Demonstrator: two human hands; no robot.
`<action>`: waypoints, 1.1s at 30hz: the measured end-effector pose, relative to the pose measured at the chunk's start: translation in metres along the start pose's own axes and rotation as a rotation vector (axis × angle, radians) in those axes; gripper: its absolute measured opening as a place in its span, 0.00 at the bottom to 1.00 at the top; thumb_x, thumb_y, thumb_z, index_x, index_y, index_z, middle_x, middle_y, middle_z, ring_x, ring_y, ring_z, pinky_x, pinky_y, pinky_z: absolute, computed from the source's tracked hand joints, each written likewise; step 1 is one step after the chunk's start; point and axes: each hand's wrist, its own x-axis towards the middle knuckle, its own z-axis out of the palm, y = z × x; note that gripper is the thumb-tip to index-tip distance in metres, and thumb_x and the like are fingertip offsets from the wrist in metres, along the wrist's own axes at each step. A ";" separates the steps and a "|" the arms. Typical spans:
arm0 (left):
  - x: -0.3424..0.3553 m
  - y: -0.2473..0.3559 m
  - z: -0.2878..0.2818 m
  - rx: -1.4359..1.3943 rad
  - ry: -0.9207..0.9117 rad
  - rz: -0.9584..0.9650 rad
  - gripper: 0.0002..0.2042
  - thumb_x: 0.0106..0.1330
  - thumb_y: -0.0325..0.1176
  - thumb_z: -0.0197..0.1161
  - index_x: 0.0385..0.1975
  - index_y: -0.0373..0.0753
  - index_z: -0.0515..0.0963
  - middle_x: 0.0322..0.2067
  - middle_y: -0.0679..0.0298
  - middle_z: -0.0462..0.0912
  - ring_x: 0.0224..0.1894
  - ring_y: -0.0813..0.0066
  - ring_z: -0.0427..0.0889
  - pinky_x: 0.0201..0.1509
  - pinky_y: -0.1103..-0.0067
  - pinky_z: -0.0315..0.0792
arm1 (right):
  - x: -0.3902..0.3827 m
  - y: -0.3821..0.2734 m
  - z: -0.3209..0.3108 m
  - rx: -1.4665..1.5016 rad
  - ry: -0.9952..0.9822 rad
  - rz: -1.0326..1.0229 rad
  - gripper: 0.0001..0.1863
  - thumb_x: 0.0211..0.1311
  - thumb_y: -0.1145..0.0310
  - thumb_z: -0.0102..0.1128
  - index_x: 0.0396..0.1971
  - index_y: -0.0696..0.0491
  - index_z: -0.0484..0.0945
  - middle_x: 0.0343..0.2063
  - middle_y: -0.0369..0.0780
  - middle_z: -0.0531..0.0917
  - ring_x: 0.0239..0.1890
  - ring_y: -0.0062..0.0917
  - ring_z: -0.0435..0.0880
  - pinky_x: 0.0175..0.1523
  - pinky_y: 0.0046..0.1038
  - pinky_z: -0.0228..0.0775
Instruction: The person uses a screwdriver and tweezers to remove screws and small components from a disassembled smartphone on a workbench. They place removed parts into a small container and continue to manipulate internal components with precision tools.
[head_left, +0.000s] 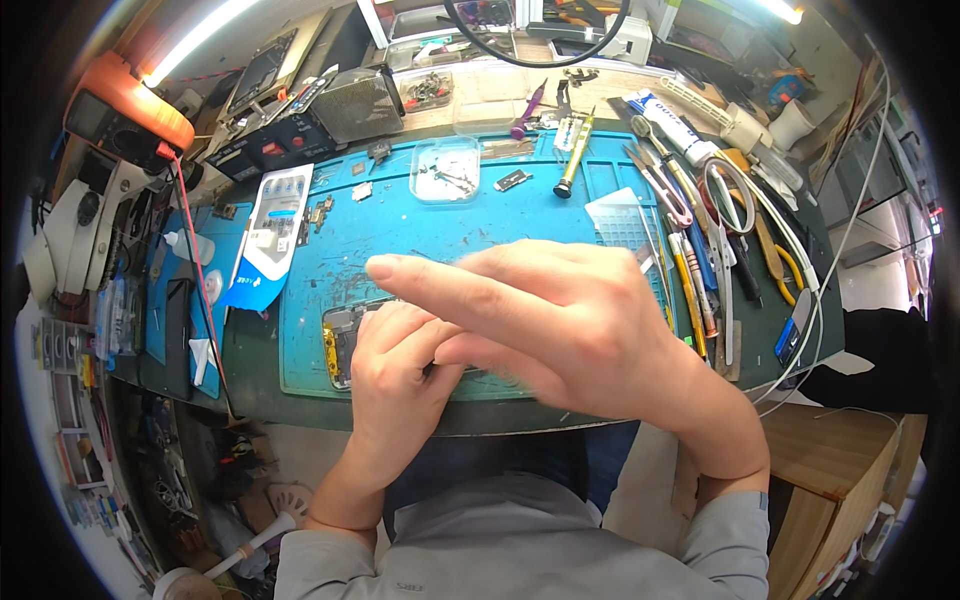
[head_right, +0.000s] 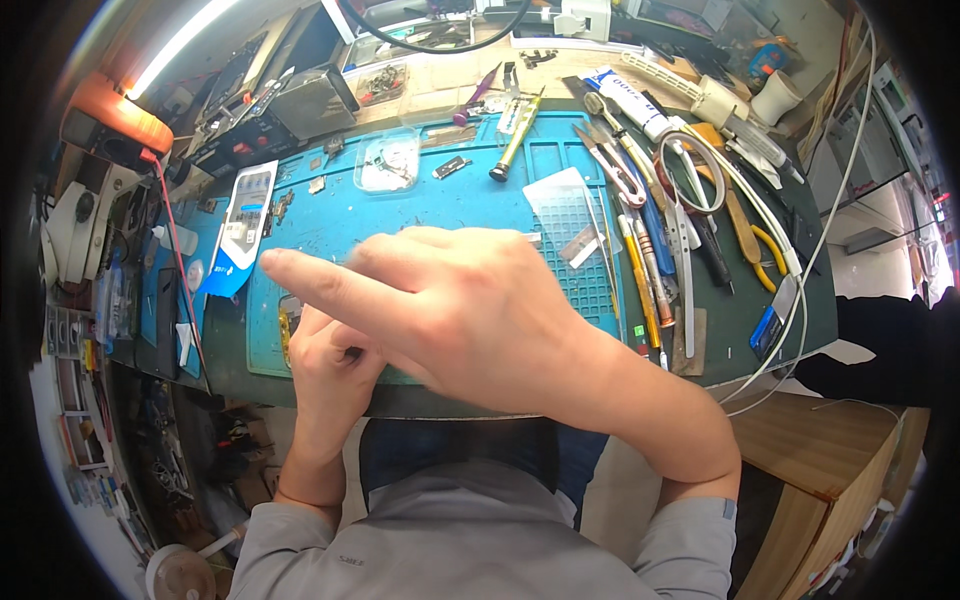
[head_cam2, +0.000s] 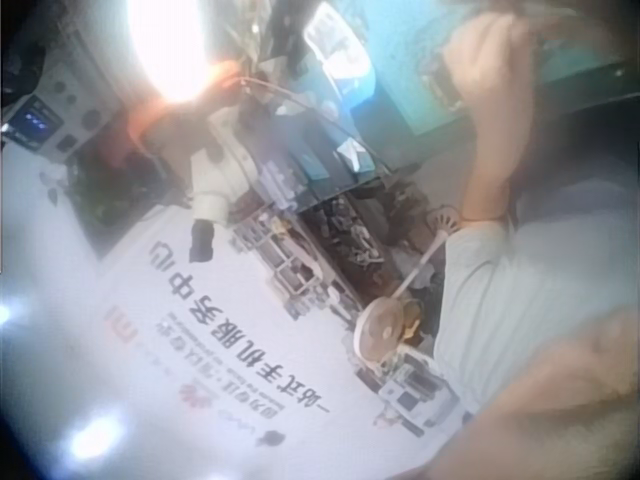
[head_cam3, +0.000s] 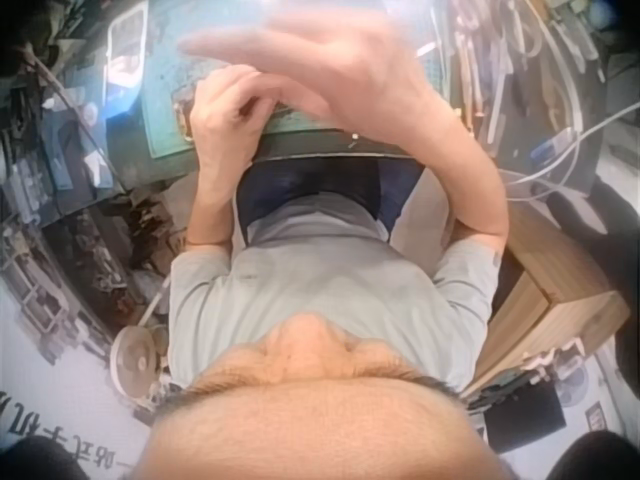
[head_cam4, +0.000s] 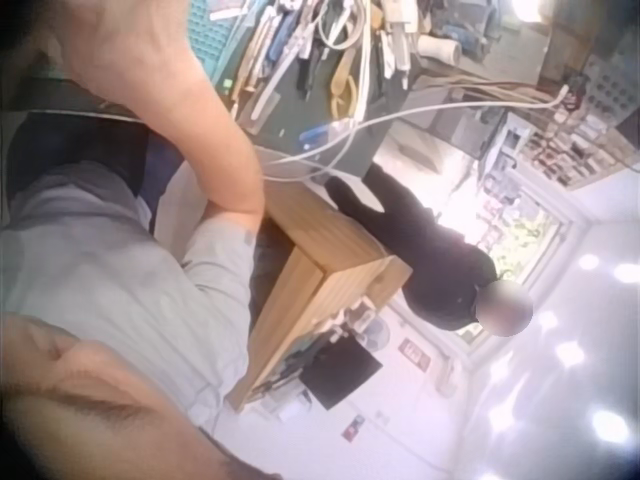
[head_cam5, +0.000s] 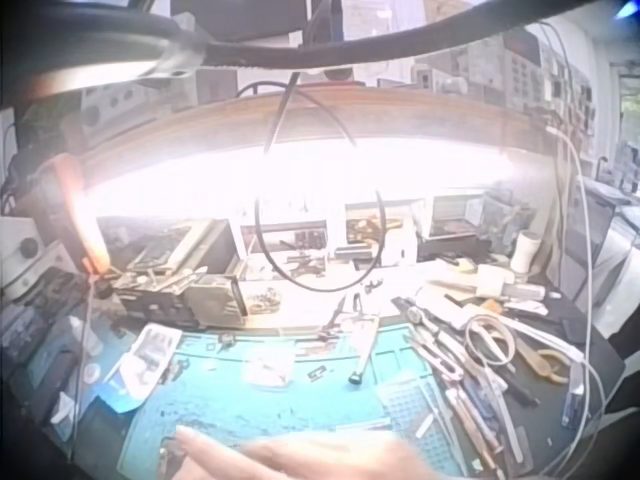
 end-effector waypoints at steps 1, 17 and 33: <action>-0.001 0.000 0.000 0.001 -0.005 -0.004 0.08 0.58 0.24 0.76 0.36 0.40 0.86 0.39 0.65 0.88 0.42 0.62 0.84 0.46 0.68 0.71 | -0.001 0.003 0.009 0.097 0.046 -0.002 0.31 0.61 0.69 0.72 0.67 0.51 0.84 0.32 0.40 0.88 0.30 0.30 0.86 0.33 0.32 0.79; 0.000 0.003 0.002 -0.021 0.004 -0.054 0.08 0.58 0.24 0.77 0.37 0.40 0.86 0.39 0.64 0.88 0.44 0.60 0.85 0.46 0.67 0.71 | -0.004 0.004 0.012 0.080 0.056 0.001 0.31 0.61 0.73 0.72 0.67 0.49 0.84 0.31 0.38 0.87 0.28 0.28 0.86 0.32 0.30 0.79; 0.001 0.005 0.002 -0.027 0.009 -0.059 0.09 0.59 0.24 0.77 0.37 0.41 0.87 0.40 0.64 0.89 0.45 0.61 0.86 0.46 0.67 0.72 | -0.004 0.001 0.011 0.049 0.025 0.023 0.34 0.56 0.79 0.68 0.67 0.49 0.84 0.36 0.41 0.92 0.31 0.31 0.91 0.35 0.31 0.82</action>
